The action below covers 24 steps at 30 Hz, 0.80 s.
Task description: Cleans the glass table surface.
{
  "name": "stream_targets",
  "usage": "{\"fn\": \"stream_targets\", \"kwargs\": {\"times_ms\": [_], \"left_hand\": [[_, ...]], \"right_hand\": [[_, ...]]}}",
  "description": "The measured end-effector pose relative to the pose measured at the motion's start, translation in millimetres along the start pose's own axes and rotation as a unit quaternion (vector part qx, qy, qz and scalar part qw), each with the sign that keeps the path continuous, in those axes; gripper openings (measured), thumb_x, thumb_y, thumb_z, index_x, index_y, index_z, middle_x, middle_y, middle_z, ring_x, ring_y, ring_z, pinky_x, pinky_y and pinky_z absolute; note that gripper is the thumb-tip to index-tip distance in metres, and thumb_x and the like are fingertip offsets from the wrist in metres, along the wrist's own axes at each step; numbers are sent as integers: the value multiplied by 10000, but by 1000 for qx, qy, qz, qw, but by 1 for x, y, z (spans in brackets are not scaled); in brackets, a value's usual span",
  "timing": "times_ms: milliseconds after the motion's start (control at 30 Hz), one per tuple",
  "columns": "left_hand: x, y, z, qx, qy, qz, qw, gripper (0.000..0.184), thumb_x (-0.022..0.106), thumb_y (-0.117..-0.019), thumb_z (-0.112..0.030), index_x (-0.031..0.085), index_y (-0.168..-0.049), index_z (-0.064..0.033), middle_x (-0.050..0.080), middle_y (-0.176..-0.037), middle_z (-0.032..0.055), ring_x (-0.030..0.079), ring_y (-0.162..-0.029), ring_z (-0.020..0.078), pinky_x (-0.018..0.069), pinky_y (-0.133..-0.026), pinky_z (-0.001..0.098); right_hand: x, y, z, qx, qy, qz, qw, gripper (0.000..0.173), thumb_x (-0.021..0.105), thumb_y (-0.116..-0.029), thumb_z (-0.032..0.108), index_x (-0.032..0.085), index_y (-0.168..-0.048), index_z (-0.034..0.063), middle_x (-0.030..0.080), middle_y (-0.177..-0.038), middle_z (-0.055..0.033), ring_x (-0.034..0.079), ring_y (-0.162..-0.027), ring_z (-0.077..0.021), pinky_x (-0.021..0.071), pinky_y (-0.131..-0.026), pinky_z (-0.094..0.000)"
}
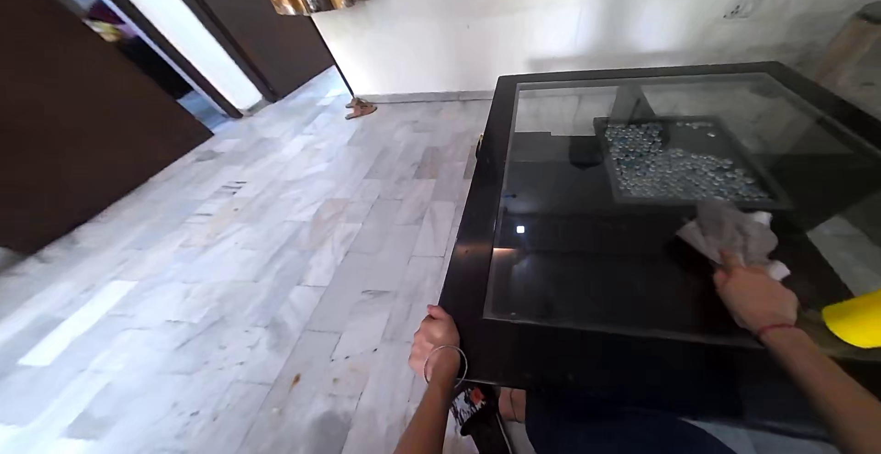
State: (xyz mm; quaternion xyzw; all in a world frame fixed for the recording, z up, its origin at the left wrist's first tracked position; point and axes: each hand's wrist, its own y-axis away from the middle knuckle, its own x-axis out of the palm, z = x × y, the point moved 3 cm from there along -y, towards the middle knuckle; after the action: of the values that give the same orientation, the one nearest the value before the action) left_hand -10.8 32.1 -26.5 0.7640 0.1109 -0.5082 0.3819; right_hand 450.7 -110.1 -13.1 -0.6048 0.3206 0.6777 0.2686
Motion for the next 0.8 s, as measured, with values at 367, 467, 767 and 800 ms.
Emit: {"fn": "stream_targets", "kwargs": {"times_ms": [367,467,767,800], "left_hand": [[-2,0,0,0,-10,-11,1000,721,120,-1118,-452,715,-1222,-57,706,-1292,173,634,-1286,342,496,-1014,561],[-5,6,-1,-9,-17,-8,1000,592,268,-1115,-418,696,-1248,-31,694,-1305,191,631,-1283,350,490,-1021,560],[-1,-3,-1,-15,-30,-16,999,728,112,-1119,-459,715,-1231,-66,709,-1282,176,642,-1271,345,501,-1005,565],[-2,-3,-2,-16,-32,-17,999,726,111,-1120,-457,714,-1231,-68,709,-1282,173,640,-1274,343,501,-1005,561]], "right_hand": [[6,110,281,-370,-40,171,912,497,484,-1069,164,474,-1566,169,573,-1416,-244,615,-1230,-420,522,-979,-556],[21,151,334,-565,-59,186,802,462,479,-1077,150,524,-1535,184,607,-1375,-250,597,-1252,-424,485,-1004,-566],[14,7,332,-462,-37,60,884,481,501,-1055,121,544,-1525,216,588,-1408,-268,622,-1212,-463,514,-936,-611],[7,-19,310,-401,-32,62,914,477,493,-1061,147,537,-1527,238,579,-1420,-264,621,-1215,-467,518,-930,-624]]}}
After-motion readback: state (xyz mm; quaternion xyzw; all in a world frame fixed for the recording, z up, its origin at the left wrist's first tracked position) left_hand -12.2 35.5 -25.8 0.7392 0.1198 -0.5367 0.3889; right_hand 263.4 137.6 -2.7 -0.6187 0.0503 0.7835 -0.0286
